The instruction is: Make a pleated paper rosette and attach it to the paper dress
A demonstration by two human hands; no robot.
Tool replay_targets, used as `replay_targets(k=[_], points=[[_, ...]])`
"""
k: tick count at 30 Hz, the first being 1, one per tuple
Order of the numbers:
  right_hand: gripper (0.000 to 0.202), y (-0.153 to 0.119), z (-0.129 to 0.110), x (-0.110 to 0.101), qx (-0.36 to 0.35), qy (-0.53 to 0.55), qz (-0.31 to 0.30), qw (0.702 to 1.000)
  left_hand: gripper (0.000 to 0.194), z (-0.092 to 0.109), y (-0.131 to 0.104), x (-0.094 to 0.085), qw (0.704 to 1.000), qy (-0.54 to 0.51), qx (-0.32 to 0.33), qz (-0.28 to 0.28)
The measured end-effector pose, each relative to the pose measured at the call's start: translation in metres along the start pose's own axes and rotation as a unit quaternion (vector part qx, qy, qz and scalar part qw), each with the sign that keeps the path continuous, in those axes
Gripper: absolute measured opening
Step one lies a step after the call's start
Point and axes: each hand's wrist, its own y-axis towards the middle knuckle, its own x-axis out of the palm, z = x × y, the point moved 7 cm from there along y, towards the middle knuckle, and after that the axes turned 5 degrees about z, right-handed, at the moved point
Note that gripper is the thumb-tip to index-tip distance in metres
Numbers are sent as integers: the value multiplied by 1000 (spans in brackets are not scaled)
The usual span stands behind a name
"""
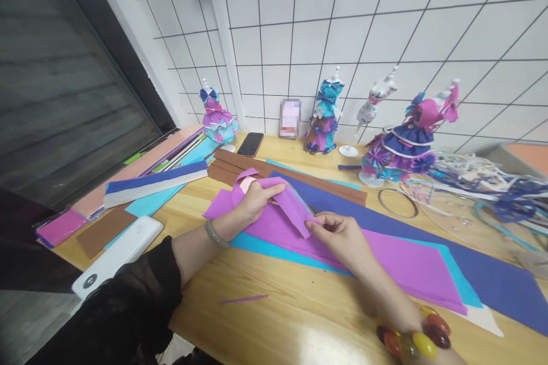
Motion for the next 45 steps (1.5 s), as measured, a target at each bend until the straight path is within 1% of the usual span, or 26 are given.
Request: replay_targets(k=[3, 6, 10, 20, 24, 28, 32, 38, 45], points=[[28, 1, -3, -2, -33, -19, 12, 999, 25, 3, 0, 1, 1000, -5, 6, -4], [29, 1, -5, -3, -54, -34, 21, 998, 25, 2, 1, -1, 1000, 3, 4, 12], [30, 1, -7, -4, -68, -47, 26, 996, 26, -3, 4, -5, 999, 21, 8, 32], [27, 2, -6, -6, -84, -71, 43, 993, 28, -16, 13, -7, 999, -30, 34, 29], [28, 2, -5, -9, -68, -47, 53, 995, 28, -18, 15, -8, 997, -44, 44, 36], [31, 1, -4, -11, -24, 12, 40, 999, 28, -20, 16, -10, 996, -64, 31, 52], [32, 1, 0, -13, 16, 43, 46, 998, 29, -21, 17, -9, 995, -88, 20, 49], [33, 1, 0, -14, 3, 21, 79, 997, 29, -22, 16, -9, 995, -87, 16, 46], [25, 1, -1, -20, -14, -13, 129, 992, 26, -20, 16, -10, 995, -88, 29, 48]])
